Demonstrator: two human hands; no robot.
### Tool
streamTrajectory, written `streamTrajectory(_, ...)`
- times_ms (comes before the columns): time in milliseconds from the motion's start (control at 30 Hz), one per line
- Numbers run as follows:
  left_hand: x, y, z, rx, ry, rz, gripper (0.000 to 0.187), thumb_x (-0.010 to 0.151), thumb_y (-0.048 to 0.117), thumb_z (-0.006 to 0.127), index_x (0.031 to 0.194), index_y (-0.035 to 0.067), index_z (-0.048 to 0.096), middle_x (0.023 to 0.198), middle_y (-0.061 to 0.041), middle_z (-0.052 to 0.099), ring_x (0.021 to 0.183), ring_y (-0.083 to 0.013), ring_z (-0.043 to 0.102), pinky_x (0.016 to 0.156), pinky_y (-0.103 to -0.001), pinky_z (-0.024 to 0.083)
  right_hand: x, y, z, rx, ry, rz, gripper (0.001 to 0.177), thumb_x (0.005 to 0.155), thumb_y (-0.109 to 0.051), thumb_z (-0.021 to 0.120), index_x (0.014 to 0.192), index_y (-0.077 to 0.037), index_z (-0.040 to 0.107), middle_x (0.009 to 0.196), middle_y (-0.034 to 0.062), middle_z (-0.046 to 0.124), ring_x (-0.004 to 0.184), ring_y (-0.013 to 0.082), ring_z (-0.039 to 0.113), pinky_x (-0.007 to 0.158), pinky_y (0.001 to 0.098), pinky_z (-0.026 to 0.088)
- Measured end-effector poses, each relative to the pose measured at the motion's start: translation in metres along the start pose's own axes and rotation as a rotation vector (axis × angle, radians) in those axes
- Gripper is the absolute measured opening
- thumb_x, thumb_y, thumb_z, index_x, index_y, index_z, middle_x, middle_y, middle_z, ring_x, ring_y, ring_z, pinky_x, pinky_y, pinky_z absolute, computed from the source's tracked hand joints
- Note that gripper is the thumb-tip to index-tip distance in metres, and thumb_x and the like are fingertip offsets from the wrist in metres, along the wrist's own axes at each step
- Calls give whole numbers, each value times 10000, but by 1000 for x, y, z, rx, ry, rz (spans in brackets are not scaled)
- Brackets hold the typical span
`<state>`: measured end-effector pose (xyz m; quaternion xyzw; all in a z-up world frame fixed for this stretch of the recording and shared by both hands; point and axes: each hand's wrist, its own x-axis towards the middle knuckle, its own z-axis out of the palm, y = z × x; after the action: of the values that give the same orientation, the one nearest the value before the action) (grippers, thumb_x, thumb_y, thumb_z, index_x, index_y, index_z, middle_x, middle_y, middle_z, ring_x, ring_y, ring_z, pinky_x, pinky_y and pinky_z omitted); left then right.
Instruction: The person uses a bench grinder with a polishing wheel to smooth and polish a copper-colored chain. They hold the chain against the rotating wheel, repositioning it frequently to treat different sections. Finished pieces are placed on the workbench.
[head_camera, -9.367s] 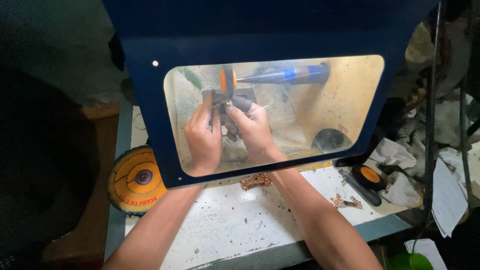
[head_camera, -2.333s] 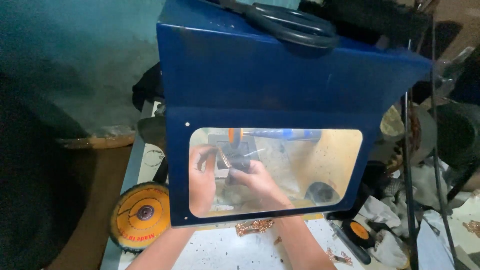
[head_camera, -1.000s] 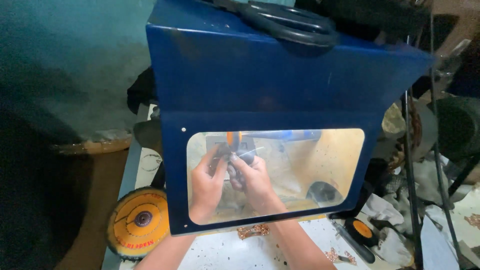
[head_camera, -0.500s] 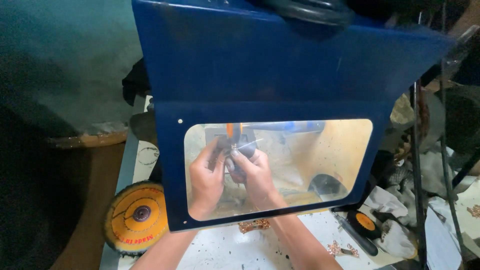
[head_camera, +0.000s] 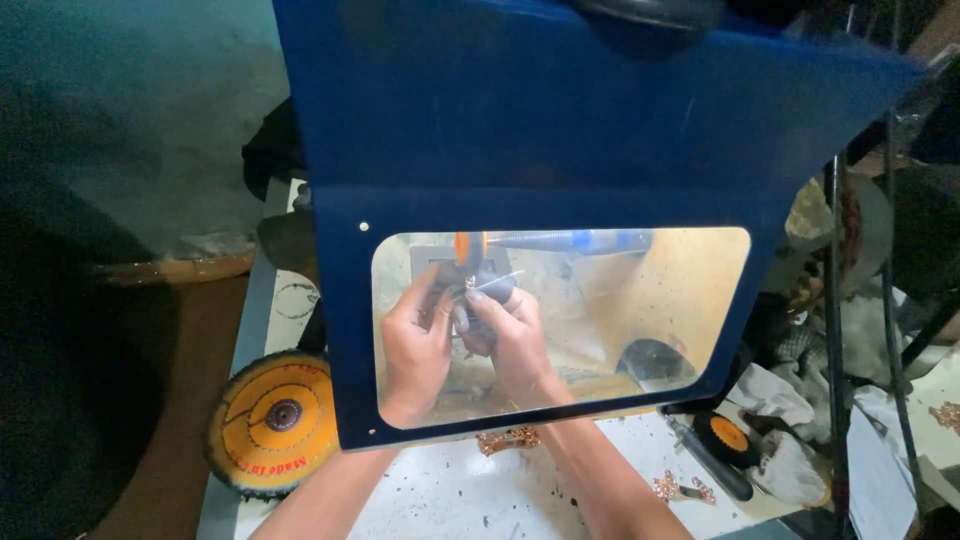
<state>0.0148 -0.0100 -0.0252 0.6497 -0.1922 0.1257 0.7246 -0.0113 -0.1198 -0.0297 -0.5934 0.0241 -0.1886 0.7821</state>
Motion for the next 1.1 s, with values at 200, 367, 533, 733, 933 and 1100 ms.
streamTrajectory(200,-2,-4,0,-44,-9,-19,270,1029,139,605,1257,44,715,683,-86,733,577,-108,615,640,-316,584,0,-2,2,-8,-18,-10,274,982,-136,627,741,-13,663,583,126,623,426,104,478,399,253,411)
streamTrajectory(367,-1,-6,1,-73,16,-48,255,1017,128,634,1238,44,729,720,-111,743,574,-109,603,620,-310,579,-3,-11,10,-49,-22,-26,302,998,-138,616,731,-7,673,572,111,630,411,96,481,400,254,428)
streamTrajectory(533,-2,-6,2,-86,19,-47,257,1014,109,635,1245,33,720,722,-112,741,561,-118,601,606,-317,573,-3,-15,8,-67,-38,-36,307,999,-131,611,722,-14,673,560,89,605,414,88,472,394,251,417)
streamTrajectory(733,-6,1,4,-239,5,-209,252,998,80,604,1212,46,733,902,-140,767,742,-184,693,773,-394,618,-8,-21,0,-43,-76,-40,298,954,-98,645,661,-44,628,531,78,534,429,117,475,381,261,404)
streamTrajectory(933,-7,15,3,-509,46,-458,314,994,135,552,1240,32,719,1121,-192,716,1047,-308,717,966,-522,601,-3,-8,-18,-68,-85,82,246,856,-30,673,615,-36,625,510,65,509,443,156,544,390,284,455)
streamTrajectory(1100,-6,29,3,-485,87,-553,288,969,128,651,1221,16,732,1150,-207,721,1056,-343,732,931,-525,613,-4,-14,-19,-168,-124,143,221,813,-30,655,595,-38,622,515,52,514,494,144,564,453,270,453)
